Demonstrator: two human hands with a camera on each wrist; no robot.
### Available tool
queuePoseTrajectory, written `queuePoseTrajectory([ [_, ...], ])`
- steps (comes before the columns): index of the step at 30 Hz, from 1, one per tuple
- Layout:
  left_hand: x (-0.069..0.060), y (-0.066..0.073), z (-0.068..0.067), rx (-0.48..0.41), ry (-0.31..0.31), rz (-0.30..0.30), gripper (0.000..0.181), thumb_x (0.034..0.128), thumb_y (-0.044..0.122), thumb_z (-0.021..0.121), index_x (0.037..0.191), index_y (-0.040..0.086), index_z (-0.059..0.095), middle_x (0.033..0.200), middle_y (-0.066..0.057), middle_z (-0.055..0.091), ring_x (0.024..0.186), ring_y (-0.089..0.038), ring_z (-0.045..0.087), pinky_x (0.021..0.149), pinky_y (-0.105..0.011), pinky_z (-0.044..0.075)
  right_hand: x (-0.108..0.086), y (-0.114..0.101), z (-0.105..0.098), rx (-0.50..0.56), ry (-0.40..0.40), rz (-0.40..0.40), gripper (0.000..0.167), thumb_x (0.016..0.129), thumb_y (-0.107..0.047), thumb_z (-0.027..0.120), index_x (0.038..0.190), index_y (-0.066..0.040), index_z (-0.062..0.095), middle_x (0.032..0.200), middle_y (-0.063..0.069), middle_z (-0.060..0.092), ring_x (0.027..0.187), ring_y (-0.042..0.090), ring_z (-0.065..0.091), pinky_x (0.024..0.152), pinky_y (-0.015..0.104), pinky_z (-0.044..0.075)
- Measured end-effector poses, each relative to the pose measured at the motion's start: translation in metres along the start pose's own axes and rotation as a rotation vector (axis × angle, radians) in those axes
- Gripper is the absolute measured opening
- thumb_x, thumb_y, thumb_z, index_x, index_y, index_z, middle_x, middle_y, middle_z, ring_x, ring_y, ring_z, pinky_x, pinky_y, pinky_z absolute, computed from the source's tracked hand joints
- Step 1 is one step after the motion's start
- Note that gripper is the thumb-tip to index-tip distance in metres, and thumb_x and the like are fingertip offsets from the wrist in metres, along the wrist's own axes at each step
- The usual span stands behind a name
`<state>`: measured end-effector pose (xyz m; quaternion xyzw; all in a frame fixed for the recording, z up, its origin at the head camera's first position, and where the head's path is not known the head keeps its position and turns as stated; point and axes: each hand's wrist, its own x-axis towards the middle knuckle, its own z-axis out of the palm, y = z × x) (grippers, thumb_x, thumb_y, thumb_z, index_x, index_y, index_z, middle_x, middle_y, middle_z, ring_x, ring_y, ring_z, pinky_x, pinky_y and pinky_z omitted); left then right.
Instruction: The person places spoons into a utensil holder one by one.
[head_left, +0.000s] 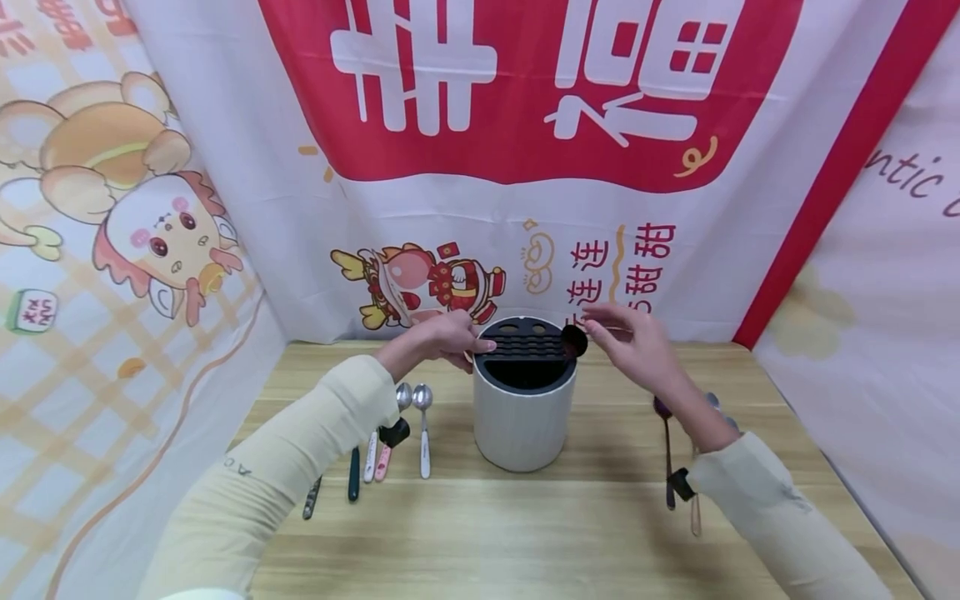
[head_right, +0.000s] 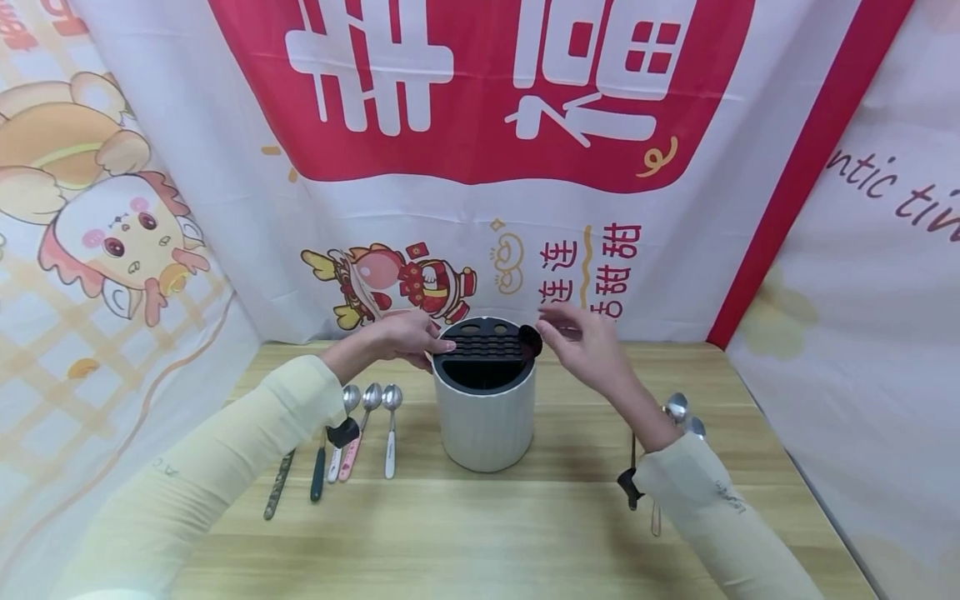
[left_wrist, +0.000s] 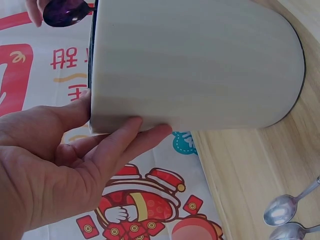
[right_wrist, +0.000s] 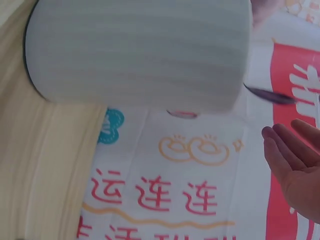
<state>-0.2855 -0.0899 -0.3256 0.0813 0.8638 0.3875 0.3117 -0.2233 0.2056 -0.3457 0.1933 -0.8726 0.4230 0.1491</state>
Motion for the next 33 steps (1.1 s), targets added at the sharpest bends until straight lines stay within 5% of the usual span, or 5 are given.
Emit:
queuePoseTrajectory([
  [6, 0.001, 0.003, 0.0, -0.007, 0.001, -0.023, 0.028, 0.0987, 0.024, 0.062, 0.102, -0.001, 0.074, 0.078, -0.005, 0.068, 0.073, -0.018, 0.066, 0.075, -0.03, 0.062, -0.003, 0.013, -0.024, -0.025, 0.018, 0.008, 0.034, 0.102, -0.025, 0.058, 0.128, -0.004, 0.064, 0.119, 0.018, 0.071, 0.103, 0.028, 0.07, 0.082, 0.006, 0.051],
  [10, 0.001, 0.005, 0.0, -0.029, 0.002, -0.036, 0.027, 0.0985, 0.023, 0.063, 0.103, -0.001, 0.073, 0.082, -0.007, 0.069, 0.075, -0.02, 0.066, 0.075, -0.03, 0.062, -0.007, 0.029, -0.036, -0.055, 0.013, 0.019, 0.035, 0.101, -0.022, 0.059, 0.129, -0.001, 0.062, 0.119, 0.021, 0.07, 0.103, 0.027, 0.069, 0.081, 0.003, 0.048],
  [18, 0.002, 0.005, 0.003, -0.024, 0.024, -0.05, 0.025, 0.0981, 0.021, 0.063, 0.106, -0.001, 0.073, 0.083, -0.008, 0.068, 0.074, -0.02, 0.066, 0.082, -0.033, 0.062, -0.018, 0.073, -0.054, -0.184, -0.134, 0.167, 0.044, 0.1, -0.022, 0.06, 0.137, 0.001, 0.054, 0.13, 0.026, 0.063, 0.116, 0.043, 0.064, 0.093, 0.051, 0.056],
  [24, 0.001, 0.002, 0.004, -0.036, 0.015, -0.034, 0.024, 0.0986, 0.021, 0.062, 0.104, -0.001, 0.073, 0.082, -0.007, 0.067, 0.073, -0.02, 0.065, 0.075, -0.028, 0.061, -0.023, 0.113, -0.059, -0.211, -0.292, 0.285, 0.052, 0.099, -0.021, 0.061, 0.141, 0.007, 0.047, 0.138, 0.031, 0.055, 0.124, 0.047, 0.056, 0.098, 0.056, 0.052],
  [33, 0.002, 0.001, 0.003, -0.031, 0.026, -0.003, 0.024, 0.0985, 0.021, 0.063, 0.099, 0.0, 0.074, 0.078, -0.005, 0.066, 0.072, -0.019, 0.064, 0.08, -0.032, 0.061, -0.025, 0.189, -0.053, -0.299, -0.387, 0.264, 0.057, 0.088, -0.011, 0.072, 0.131, 0.019, 0.05, 0.127, 0.04, 0.056, 0.116, 0.053, 0.058, 0.101, 0.06, 0.047],
])
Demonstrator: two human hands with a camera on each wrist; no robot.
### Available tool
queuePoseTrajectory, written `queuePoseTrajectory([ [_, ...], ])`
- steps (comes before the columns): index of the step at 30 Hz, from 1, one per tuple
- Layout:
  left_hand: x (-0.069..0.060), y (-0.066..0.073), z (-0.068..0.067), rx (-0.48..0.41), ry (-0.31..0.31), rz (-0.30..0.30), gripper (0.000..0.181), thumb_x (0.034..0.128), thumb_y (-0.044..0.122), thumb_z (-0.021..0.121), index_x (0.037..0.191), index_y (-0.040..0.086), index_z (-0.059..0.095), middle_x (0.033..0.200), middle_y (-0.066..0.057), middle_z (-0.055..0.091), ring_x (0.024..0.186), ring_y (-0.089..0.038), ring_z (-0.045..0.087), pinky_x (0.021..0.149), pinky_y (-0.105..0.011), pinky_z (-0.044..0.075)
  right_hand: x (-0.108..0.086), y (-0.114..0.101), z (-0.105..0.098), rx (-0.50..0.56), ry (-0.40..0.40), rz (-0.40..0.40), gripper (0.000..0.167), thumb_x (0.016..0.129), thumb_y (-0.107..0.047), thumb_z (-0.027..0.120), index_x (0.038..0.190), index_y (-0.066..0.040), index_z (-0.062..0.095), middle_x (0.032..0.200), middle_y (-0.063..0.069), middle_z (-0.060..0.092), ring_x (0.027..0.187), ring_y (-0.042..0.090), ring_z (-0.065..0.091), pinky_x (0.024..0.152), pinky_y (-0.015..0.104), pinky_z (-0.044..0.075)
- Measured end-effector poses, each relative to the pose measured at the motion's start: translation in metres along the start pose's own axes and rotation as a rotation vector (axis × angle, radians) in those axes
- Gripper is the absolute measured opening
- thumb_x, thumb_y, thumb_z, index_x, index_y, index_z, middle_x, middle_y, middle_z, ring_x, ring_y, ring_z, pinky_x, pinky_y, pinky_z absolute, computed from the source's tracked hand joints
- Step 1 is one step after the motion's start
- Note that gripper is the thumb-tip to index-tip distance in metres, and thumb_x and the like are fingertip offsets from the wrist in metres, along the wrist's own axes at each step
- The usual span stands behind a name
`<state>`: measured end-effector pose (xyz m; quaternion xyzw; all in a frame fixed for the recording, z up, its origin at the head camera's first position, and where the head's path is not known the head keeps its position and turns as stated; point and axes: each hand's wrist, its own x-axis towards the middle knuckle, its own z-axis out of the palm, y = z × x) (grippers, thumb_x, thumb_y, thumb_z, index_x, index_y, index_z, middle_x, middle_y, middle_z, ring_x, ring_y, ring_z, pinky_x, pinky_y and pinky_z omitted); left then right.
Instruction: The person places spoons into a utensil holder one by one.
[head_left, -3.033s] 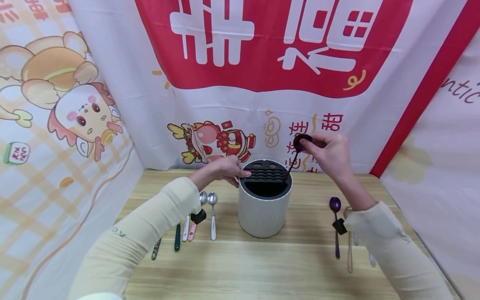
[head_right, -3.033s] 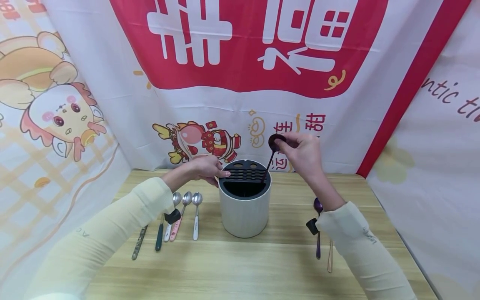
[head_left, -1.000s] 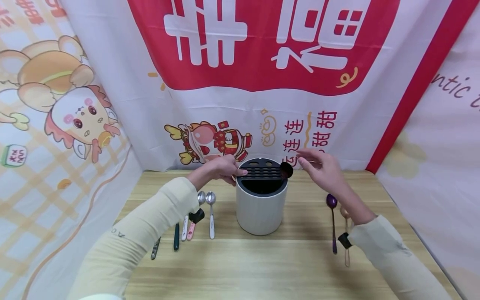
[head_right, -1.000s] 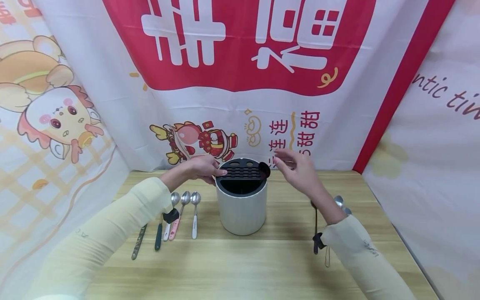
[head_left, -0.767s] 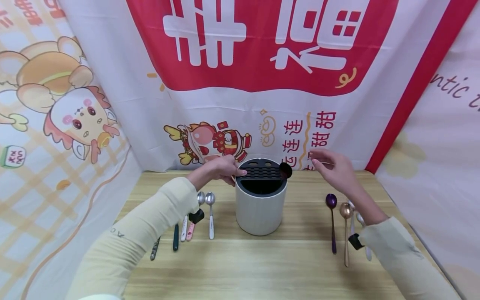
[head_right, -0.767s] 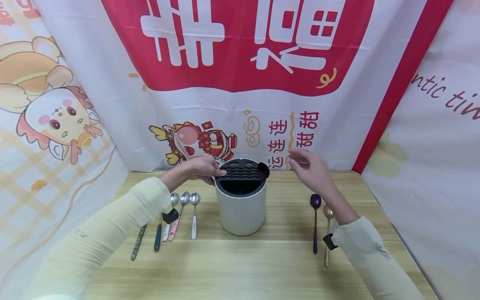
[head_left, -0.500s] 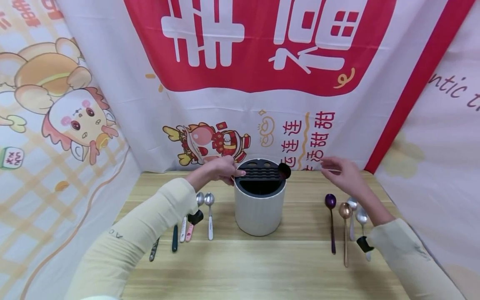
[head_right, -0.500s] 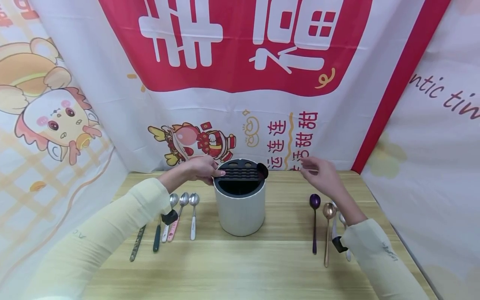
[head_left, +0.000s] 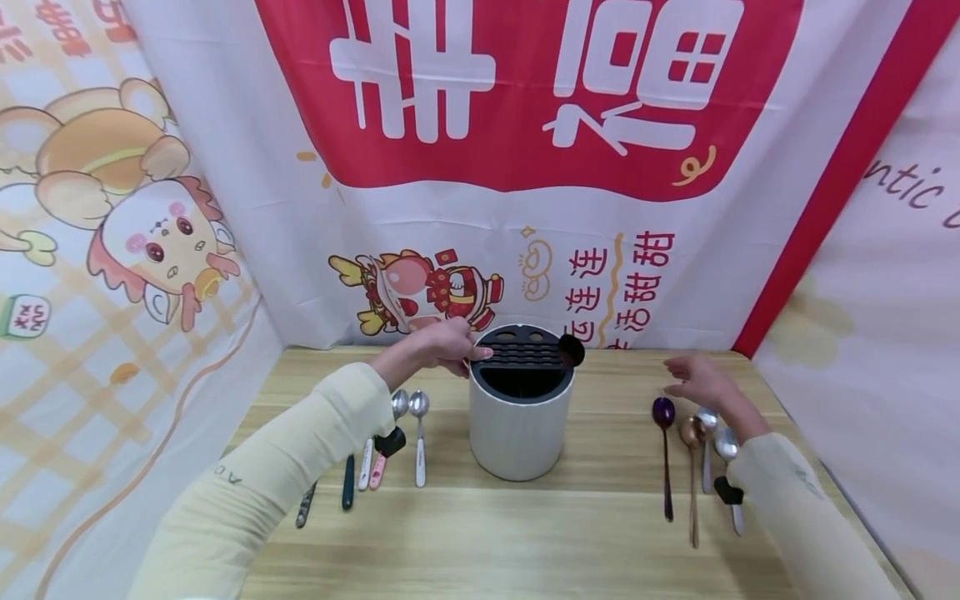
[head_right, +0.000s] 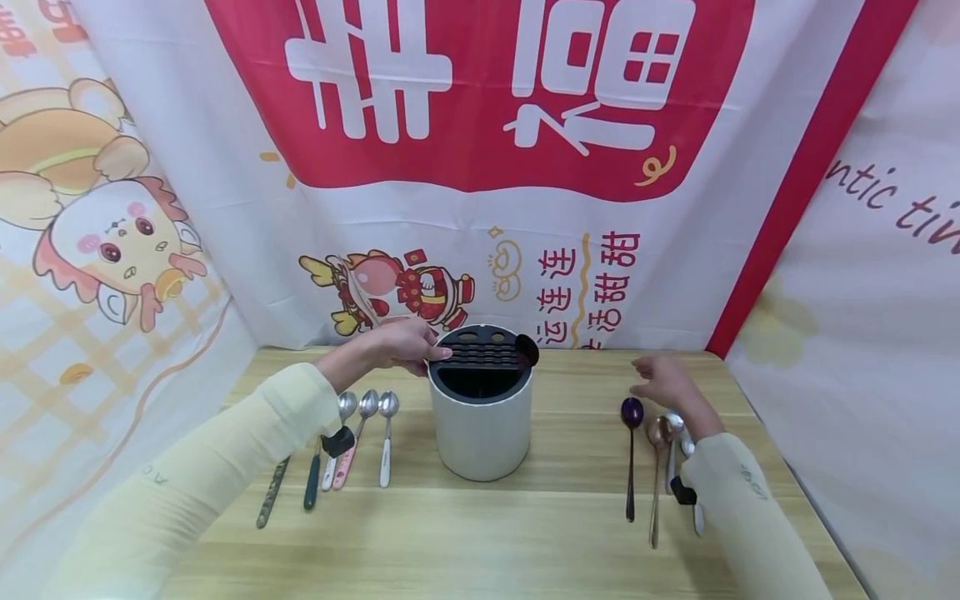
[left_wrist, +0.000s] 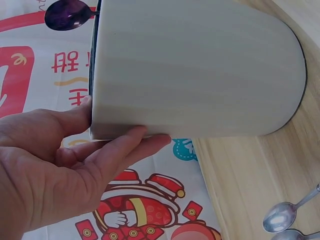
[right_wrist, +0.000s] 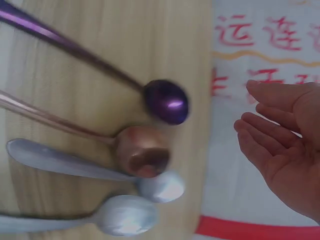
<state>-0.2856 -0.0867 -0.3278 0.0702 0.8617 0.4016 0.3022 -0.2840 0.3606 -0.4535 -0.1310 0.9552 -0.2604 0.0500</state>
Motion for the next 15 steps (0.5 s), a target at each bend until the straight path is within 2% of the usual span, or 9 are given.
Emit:
queuePoseTrajectory([
  [6, -0.002, 0.001, 0.001, 0.007, -0.017, 0.013, 0.028, 0.0991, 0.023, 0.062, 0.094, -0.001, 0.075, 0.071, -0.003, 0.065, 0.065, -0.017, 0.059, 0.063, -0.022, 0.055, 0.002, 0.02, 0.017, -0.046, -0.02, 0.001, 0.051, 0.084, -0.009, 0.074, 0.123, 0.018, 0.057, 0.119, 0.037, 0.063, 0.108, 0.049, 0.064, 0.095, 0.056, 0.052],
  [10, -0.002, 0.0, 0.0, 0.0, -0.017, 0.013, 0.027, 0.0993, 0.022, 0.062, 0.095, -0.002, 0.074, 0.071, -0.003, 0.065, 0.065, -0.017, 0.058, 0.061, -0.021, 0.054, 0.006, 0.027, 0.026, -0.032, -0.04, 0.008, 0.044, 0.081, -0.005, 0.076, 0.116, 0.016, 0.061, 0.108, 0.035, 0.066, 0.1, 0.047, 0.066, 0.089, 0.055, 0.055],
  [15, -0.002, -0.002, -0.002, -0.005, -0.014, 0.015, 0.027, 0.0991, 0.022, 0.062, 0.095, -0.002, 0.074, 0.071, -0.002, 0.065, 0.066, -0.017, 0.058, 0.062, -0.022, 0.054, 0.011, 0.032, 0.034, -0.055, -0.057, 0.015, 0.033, 0.078, -0.004, 0.079, 0.105, 0.011, 0.066, 0.094, 0.026, 0.07, 0.088, 0.037, 0.067, 0.082, 0.052, 0.055],
])
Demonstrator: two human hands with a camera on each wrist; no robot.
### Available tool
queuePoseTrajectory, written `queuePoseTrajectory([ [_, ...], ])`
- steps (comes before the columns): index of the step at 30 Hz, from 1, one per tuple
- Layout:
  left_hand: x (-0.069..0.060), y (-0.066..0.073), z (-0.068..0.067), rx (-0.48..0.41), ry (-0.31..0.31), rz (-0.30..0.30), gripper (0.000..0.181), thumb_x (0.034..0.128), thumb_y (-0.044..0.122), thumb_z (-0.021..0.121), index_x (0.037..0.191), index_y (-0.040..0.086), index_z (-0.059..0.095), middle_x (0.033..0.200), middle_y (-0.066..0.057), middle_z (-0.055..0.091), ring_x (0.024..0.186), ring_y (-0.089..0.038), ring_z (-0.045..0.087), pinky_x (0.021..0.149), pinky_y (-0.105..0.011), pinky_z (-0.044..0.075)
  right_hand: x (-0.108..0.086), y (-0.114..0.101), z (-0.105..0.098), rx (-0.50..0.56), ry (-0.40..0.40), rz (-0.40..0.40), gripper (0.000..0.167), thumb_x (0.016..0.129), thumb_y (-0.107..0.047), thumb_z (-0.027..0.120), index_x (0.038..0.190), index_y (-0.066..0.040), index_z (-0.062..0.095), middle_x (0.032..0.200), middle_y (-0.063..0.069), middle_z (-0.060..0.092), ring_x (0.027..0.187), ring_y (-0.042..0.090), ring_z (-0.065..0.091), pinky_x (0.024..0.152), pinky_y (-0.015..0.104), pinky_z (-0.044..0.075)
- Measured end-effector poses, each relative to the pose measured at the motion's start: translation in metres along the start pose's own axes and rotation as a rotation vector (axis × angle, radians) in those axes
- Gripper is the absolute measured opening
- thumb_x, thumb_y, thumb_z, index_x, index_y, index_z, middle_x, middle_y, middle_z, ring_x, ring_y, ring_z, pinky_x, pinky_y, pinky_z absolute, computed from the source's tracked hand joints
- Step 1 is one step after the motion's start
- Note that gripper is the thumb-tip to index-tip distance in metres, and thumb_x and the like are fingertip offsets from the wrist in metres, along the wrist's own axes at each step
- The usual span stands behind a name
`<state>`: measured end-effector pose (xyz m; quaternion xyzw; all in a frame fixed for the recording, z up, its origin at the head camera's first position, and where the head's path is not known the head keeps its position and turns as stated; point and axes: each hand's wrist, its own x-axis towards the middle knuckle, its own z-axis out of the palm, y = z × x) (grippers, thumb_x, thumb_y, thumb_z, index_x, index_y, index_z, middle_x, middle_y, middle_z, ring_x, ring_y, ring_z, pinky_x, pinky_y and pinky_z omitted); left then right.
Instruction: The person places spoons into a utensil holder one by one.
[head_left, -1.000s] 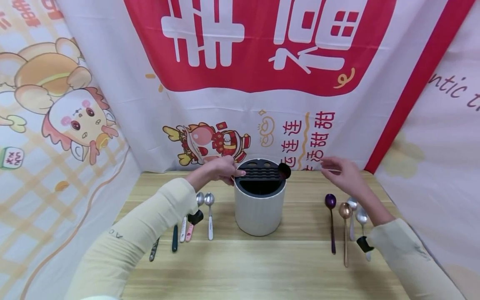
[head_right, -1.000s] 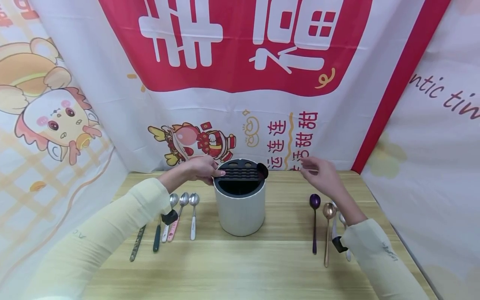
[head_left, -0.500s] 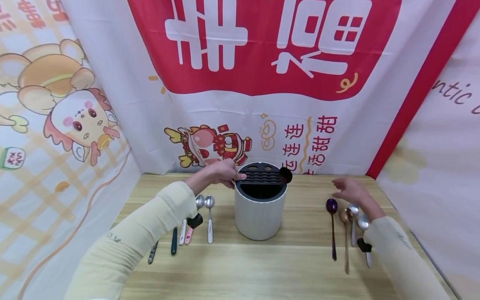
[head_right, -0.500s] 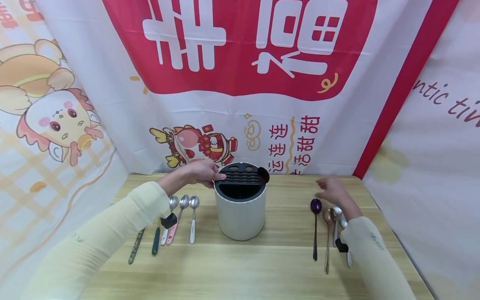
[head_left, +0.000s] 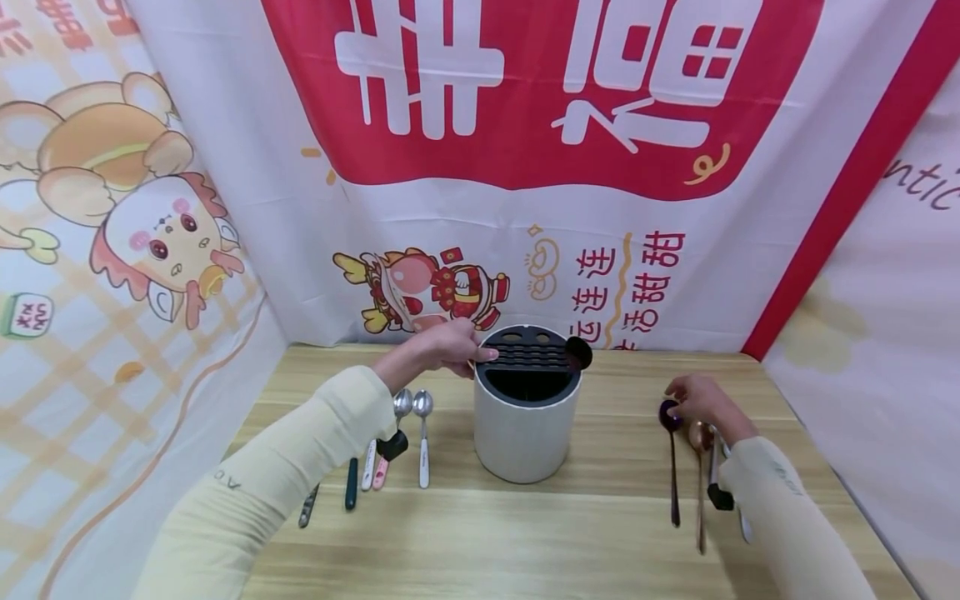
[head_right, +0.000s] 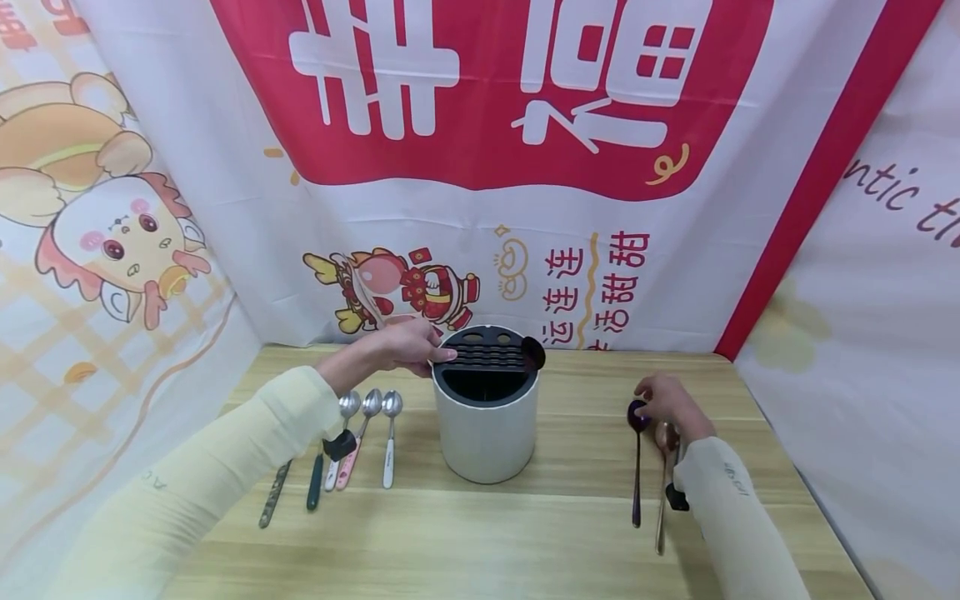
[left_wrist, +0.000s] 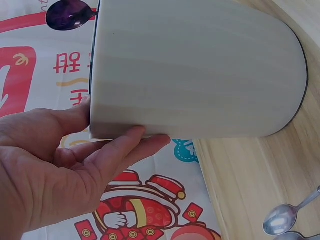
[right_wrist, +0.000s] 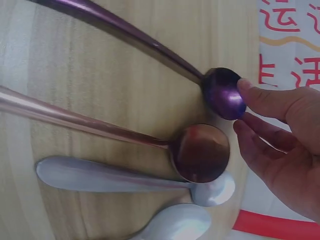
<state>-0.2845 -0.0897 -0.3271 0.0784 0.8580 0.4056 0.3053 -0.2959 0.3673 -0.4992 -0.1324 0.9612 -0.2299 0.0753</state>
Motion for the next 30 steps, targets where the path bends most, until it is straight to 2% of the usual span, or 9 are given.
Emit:
queuePoseTrajectory([
  [6, 0.0, -0.001, 0.001, -0.004, -0.001, 0.021, 0.027, 0.099, 0.021, 0.062, 0.095, -0.002, 0.075, 0.07, -0.002, 0.065, 0.066, -0.017, 0.058, 0.062, -0.022, 0.053, 0.0, 0.002, 0.009, -0.047, 0.044, -0.014, 0.021, 0.074, -0.005, 0.082, 0.087, 0.004, 0.068, 0.079, 0.015, 0.069, 0.074, 0.025, 0.062, 0.07, 0.042, 0.053],
  [11, 0.0, -0.002, 0.002, -0.003, 0.007, 0.026, 0.026, 0.0985, 0.021, 0.063, 0.097, -0.002, 0.075, 0.07, -0.003, 0.067, 0.068, -0.018, 0.06, 0.065, -0.022, 0.056, 0.001, 0.004, 0.016, -0.082, 0.09, -0.011, 0.019, 0.074, -0.005, 0.082, 0.077, 0.0, 0.065, 0.07, 0.008, 0.062, 0.067, 0.021, 0.054, 0.064, 0.035, 0.047],
  [15, -0.001, -0.002, 0.001, -0.003, 0.016, 0.016, 0.025, 0.0981, 0.021, 0.064, 0.097, -0.001, 0.076, 0.072, -0.003, 0.068, 0.069, -0.019, 0.061, 0.068, -0.024, 0.058, 0.003, 0.004, 0.018, -0.074, 0.112, -0.019, 0.019, 0.075, -0.004, 0.081, 0.077, 0.001, 0.062, 0.07, 0.009, 0.061, 0.067, 0.023, 0.054, 0.063, 0.036, 0.047],
  [19, -0.002, -0.001, 0.002, 0.008, 0.017, 0.013, 0.026, 0.0981, 0.022, 0.064, 0.096, 0.0, 0.076, 0.072, -0.003, 0.068, 0.069, -0.019, 0.061, 0.068, -0.024, 0.058, 0.0, 0.0, 0.014, -0.057, 0.12, 0.002, 0.018, 0.081, -0.004, 0.077, 0.086, 0.003, 0.061, 0.077, 0.015, 0.064, 0.073, 0.028, 0.058, 0.068, 0.042, 0.05],
  [22, -0.001, -0.001, 0.002, 0.006, 0.023, 0.006, 0.026, 0.098, 0.023, 0.064, 0.096, 0.0, 0.076, 0.074, -0.004, 0.069, 0.07, -0.019, 0.063, 0.074, -0.027, 0.06, -0.003, -0.004, 0.008, -0.023, 0.138, 0.006, 0.02, 0.084, -0.004, 0.073, 0.094, 0.003, 0.058, 0.082, 0.021, 0.066, 0.078, 0.033, 0.061, 0.071, 0.047, 0.051],
  [24, 0.0, -0.002, 0.002, 0.007, 0.031, 0.002, 0.025, 0.0977, 0.023, 0.064, 0.097, 0.0, 0.075, 0.076, -0.005, 0.069, 0.072, -0.019, 0.064, 0.077, -0.029, 0.061, -0.006, -0.006, 0.003, 0.017, 0.146, 0.004, 0.021, 0.085, -0.004, 0.072, 0.098, 0.003, 0.056, 0.082, 0.022, 0.068, 0.078, 0.033, 0.063, 0.069, 0.045, 0.052],
  [28, 0.001, -0.002, 0.002, 0.01, 0.041, -0.005, 0.024, 0.097, 0.023, 0.065, 0.097, 0.001, 0.076, 0.079, -0.007, 0.07, 0.075, -0.021, 0.066, 0.081, -0.032, 0.061, -0.011, -0.01, -0.005, 0.171, 0.126, 0.007, 0.024, 0.087, 0.0, 0.069, 0.104, 0.005, 0.052, 0.079, 0.024, 0.071, 0.073, 0.029, 0.069, 0.063, 0.039, 0.057],
  [30, 0.001, -0.001, 0.002, 0.016, 0.042, -0.006, 0.024, 0.0968, 0.023, 0.065, 0.096, 0.002, 0.076, 0.079, -0.007, 0.07, 0.075, -0.021, 0.066, 0.08, -0.03, 0.061, -0.014, -0.011, -0.007, 0.273, 0.109, 0.034, 0.026, 0.088, 0.003, 0.067, 0.107, 0.008, 0.05, 0.08, 0.024, 0.072, 0.07, 0.026, 0.071, 0.06, 0.038, 0.061],
])
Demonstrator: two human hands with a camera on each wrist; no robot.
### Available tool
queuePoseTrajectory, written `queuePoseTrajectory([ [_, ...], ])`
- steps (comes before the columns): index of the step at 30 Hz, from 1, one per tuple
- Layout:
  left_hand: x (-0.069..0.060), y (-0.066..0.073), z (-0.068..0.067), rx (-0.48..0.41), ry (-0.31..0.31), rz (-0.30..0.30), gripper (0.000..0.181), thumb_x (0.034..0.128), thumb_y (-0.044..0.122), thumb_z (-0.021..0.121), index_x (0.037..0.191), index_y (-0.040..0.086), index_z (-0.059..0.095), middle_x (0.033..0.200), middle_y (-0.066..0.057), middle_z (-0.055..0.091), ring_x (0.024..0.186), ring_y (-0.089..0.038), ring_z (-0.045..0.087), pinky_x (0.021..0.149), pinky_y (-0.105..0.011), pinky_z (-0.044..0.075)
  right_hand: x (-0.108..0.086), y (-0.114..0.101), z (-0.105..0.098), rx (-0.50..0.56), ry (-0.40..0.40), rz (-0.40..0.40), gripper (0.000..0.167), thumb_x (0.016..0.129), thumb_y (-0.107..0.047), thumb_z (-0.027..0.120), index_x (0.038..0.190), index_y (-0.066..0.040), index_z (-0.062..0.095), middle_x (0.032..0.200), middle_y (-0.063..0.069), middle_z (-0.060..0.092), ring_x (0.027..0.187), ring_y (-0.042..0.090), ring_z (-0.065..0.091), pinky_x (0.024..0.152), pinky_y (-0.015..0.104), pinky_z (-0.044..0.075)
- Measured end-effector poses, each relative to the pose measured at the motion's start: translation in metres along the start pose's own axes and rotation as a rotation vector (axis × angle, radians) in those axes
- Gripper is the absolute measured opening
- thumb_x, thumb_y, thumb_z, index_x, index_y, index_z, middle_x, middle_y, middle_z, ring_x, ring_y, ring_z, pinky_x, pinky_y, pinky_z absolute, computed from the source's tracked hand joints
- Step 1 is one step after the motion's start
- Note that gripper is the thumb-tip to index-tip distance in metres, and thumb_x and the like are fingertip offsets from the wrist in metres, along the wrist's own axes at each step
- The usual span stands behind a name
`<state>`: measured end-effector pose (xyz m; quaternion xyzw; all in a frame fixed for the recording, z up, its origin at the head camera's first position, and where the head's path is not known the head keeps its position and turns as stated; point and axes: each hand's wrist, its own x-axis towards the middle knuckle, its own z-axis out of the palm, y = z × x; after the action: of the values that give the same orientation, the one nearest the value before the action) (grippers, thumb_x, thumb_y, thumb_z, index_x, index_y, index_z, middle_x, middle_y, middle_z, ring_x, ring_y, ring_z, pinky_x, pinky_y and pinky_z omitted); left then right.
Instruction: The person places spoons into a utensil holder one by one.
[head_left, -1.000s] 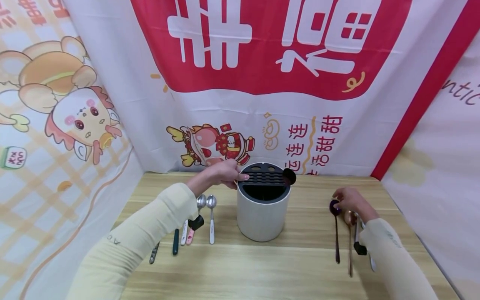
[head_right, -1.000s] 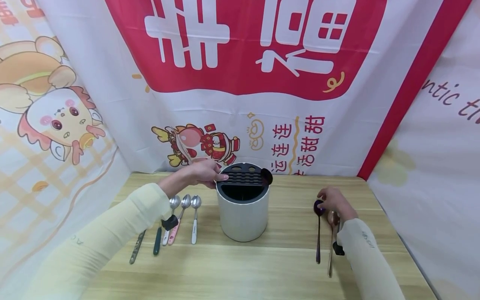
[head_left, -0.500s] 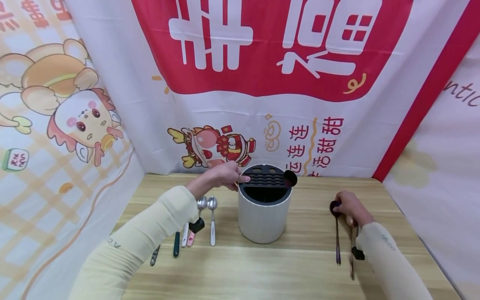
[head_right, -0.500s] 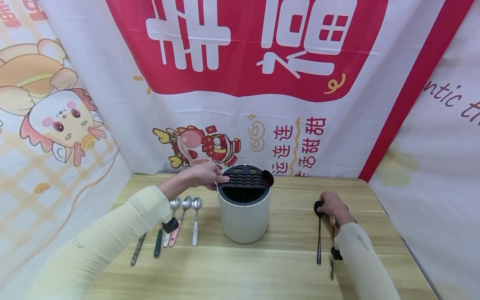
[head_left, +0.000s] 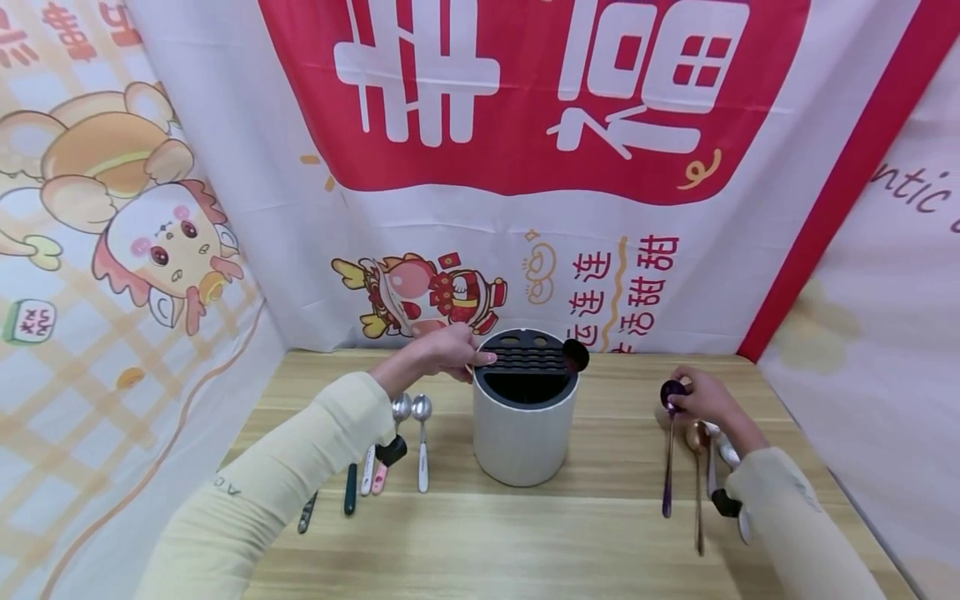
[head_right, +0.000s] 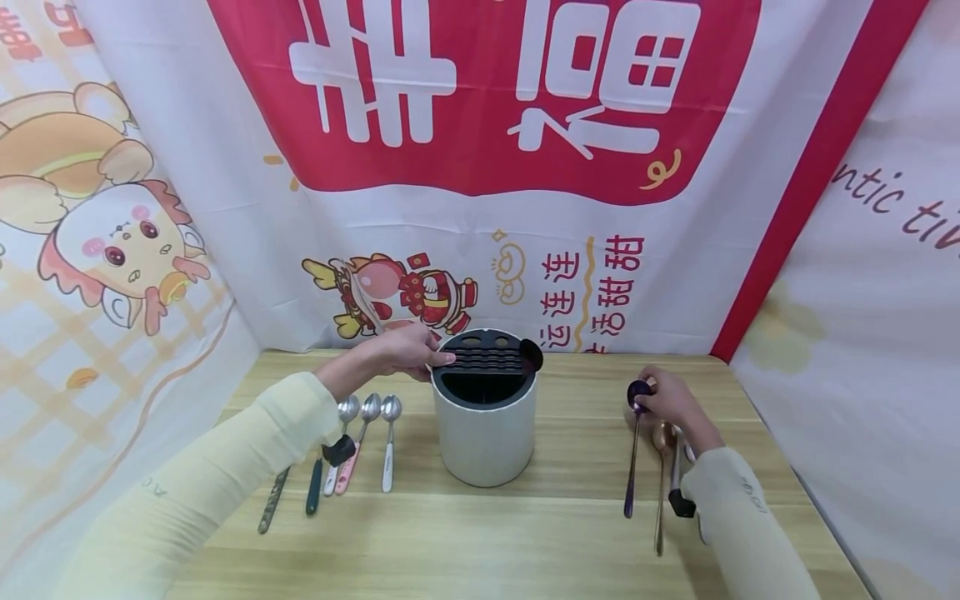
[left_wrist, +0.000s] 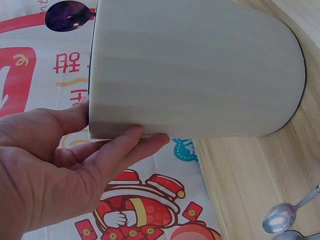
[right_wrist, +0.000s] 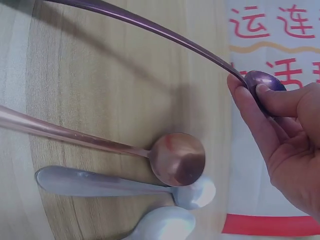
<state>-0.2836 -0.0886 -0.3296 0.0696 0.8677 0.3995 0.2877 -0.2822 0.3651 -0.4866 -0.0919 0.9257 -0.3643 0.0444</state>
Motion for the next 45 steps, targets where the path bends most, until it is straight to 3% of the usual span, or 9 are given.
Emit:
queuePoseTrajectory([
  [4, 0.0, -0.001, -0.001, 0.004, -0.001, 0.001, 0.025, 0.097, 0.023, 0.065, 0.096, 0.002, 0.076, 0.079, -0.007, 0.07, 0.075, -0.02, 0.066, 0.078, -0.029, 0.061, -0.004, -0.003, -0.004, 0.172, -0.015, 0.061, 0.028, 0.092, 0.005, 0.062, 0.113, 0.014, 0.046, 0.086, 0.025, 0.071, 0.067, 0.018, 0.072, 0.065, 0.039, 0.063],
  [8, -0.001, -0.001, -0.002, -0.005, -0.004, 0.0, 0.025, 0.0974, 0.023, 0.064, 0.096, 0.001, 0.076, 0.078, -0.006, 0.07, 0.074, -0.02, 0.066, 0.084, -0.034, 0.061, -0.01, -0.006, -0.007, 0.264, -0.002, 0.077, 0.027, 0.094, 0.004, 0.06, 0.114, 0.019, 0.047, 0.095, 0.032, 0.07, 0.069, 0.01, 0.071, 0.069, 0.035, 0.063],
  [12, 0.001, -0.003, -0.002, -0.02, -0.007, -0.001, 0.026, 0.0975, 0.023, 0.064, 0.097, 0.0, 0.076, 0.077, -0.006, 0.069, 0.074, -0.019, 0.066, 0.087, -0.036, 0.06, -0.016, -0.009, -0.01, 0.238, 0.052, 0.062, 0.026, 0.094, 0.002, 0.063, 0.111, 0.02, 0.054, 0.099, 0.035, 0.069, 0.069, 0.007, 0.071, 0.068, 0.03, 0.063],
  [16, 0.002, -0.006, -0.001, -0.03, -0.015, 0.001, 0.027, 0.0976, 0.024, 0.064, 0.097, 0.0, 0.075, 0.074, -0.004, 0.067, 0.072, -0.019, 0.063, 0.074, -0.027, 0.06, -0.022, -0.014, -0.015, 0.187, 0.114, 0.059, 0.028, 0.092, -0.001, 0.067, 0.11, 0.018, 0.059, 0.095, 0.031, 0.071, 0.068, 0.006, 0.07, 0.066, 0.027, 0.062],
  [21, 0.001, -0.007, -0.001, -0.026, -0.013, 0.009, 0.027, 0.0977, 0.024, 0.064, 0.094, 0.0, 0.075, 0.072, -0.004, 0.067, 0.071, -0.018, 0.063, 0.072, -0.025, 0.059, -0.031, -0.032, -0.023, 0.224, 0.173, 0.011, 0.033, 0.093, -0.003, 0.067, 0.113, 0.022, 0.058, 0.095, 0.031, 0.071, 0.07, 0.002, 0.069, 0.066, 0.024, 0.061],
  [28, 0.002, -0.006, -0.001, -0.033, -0.009, 0.016, 0.027, 0.0973, 0.025, 0.064, 0.096, 0.001, 0.076, 0.076, -0.005, 0.069, 0.072, -0.019, 0.065, 0.075, -0.027, 0.061, -0.044, -0.068, -0.037, 0.007, 0.345, -0.049, 0.028, 0.091, -0.018, 0.073, 0.102, 0.008, 0.072, 0.088, 0.021, 0.075, 0.066, -0.01, 0.061, 0.059, 0.01, 0.051],
  [41, -0.002, -0.006, 0.0, -0.029, -0.008, 0.024, 0.028, 0.0979, 0.025, 0.064, 0.097, -0.001, 0.075, 0.072, -0.003, 0.067, 0.07, -0.018, 0.062, 0.072, -0.026, 0.059, -0.058, -0.121, -0.048, 0.02, 0.442, -0.085, 0.03, 0.092, -0.022, 0.074, 0.105, 0.005, 0.074, 0.095, 0.023, 0.075, 0.07, -0.017, 0.06, 0.06, 0.008, 0.051],
  [43, -0.001, -0.006, 0.0, -0.031, -0.006, 0.026, 0.028, 0.0978, 0.025, 0.064, 0.097, -0.001, 0.075, 0.072, -0.003, 0.066, 0.07, -0.018, 0.062, 0.072, -0.026, 0.059, -0.06, -0.129, -0.05, 0.024, 0.455, -0.085, 0.03, 0.092, -0.023, 0.074, 0.105, 0.004, 0.074, 0.091, 0.016, 0.077, 0.07, -0.016, 0.06, 0.059, 0.009, 0.051],
  [45, -0.001, -0.006, 0.0, -0.031, -0.005, 0.027, 0.027, 0.0976, 0.025, 0.064, 0.096, 0.0, 0.075, 0.072, -0.004, 0.066, 0.07, -0.018, 0.062, 0.072, -0.025, 0.059, -0.063, -0.136, -0.052, 0.047, 0.464, -0.084, 0.03, 0.092, -0.021, 0.073, 0.106, 0.005, 0.074, 0.083, -0.002, 0.078, 0.07, -0.016, 0.06, 0.06, 0.009, 0.052],
])
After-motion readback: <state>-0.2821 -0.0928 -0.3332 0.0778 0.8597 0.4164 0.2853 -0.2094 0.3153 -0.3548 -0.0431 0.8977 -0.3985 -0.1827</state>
